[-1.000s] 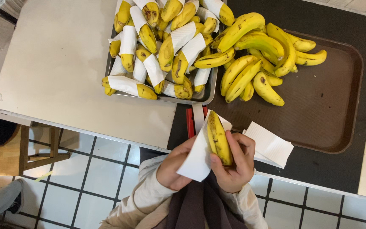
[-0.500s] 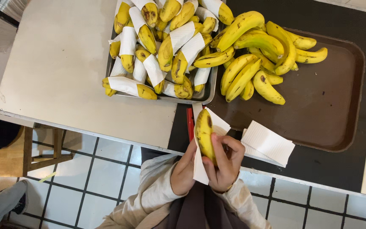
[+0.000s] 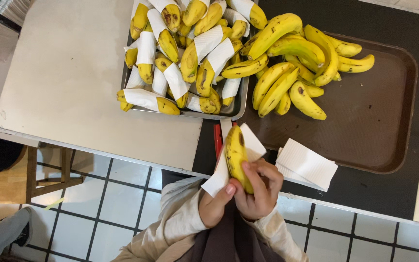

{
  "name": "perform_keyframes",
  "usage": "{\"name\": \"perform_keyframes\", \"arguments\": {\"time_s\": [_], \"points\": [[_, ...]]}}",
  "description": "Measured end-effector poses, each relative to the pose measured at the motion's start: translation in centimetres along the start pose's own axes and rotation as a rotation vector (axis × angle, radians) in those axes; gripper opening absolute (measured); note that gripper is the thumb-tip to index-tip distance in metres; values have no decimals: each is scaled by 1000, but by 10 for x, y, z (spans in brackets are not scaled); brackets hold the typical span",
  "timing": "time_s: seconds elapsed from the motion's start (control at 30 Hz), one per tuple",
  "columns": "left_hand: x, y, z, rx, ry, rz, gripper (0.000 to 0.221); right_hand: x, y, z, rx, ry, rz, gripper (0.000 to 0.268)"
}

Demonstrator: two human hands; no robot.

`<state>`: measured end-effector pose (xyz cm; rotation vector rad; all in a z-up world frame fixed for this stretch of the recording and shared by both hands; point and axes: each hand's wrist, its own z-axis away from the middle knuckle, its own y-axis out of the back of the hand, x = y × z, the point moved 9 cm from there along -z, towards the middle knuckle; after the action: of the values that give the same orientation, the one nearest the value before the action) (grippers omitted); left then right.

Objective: The person wraps bananas in white paper by hand and secures each wrap with tape from a red dispenser, then places the wrapped items onto a metal tray.

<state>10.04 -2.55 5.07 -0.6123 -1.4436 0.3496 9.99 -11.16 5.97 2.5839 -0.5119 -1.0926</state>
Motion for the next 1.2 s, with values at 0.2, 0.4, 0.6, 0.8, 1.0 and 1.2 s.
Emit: {"name": "perform_keyframes", "arguments": {"time_s": [0.2,0.4,0.6,0.8,1.0,1.2], "points": [[-52,16,16,-168,78,207,66,-17,16,-4,254,163,40,28],[-44,29,17,-27,52,18,51,-16,24,-3,304,187,46,25],[-77,43,35,-155,38,319,77,-5,12,-2,132,66,32,31],[-57,23,14,-20,102,858,77,-4,8,0,58,60,20,30],[-59,25,5,106,155,827,55,-7,6,-2,7,103,19,37],[-15,5,-6,6,21,372,74,-5,4,1,-59,115,-13,30]]}}
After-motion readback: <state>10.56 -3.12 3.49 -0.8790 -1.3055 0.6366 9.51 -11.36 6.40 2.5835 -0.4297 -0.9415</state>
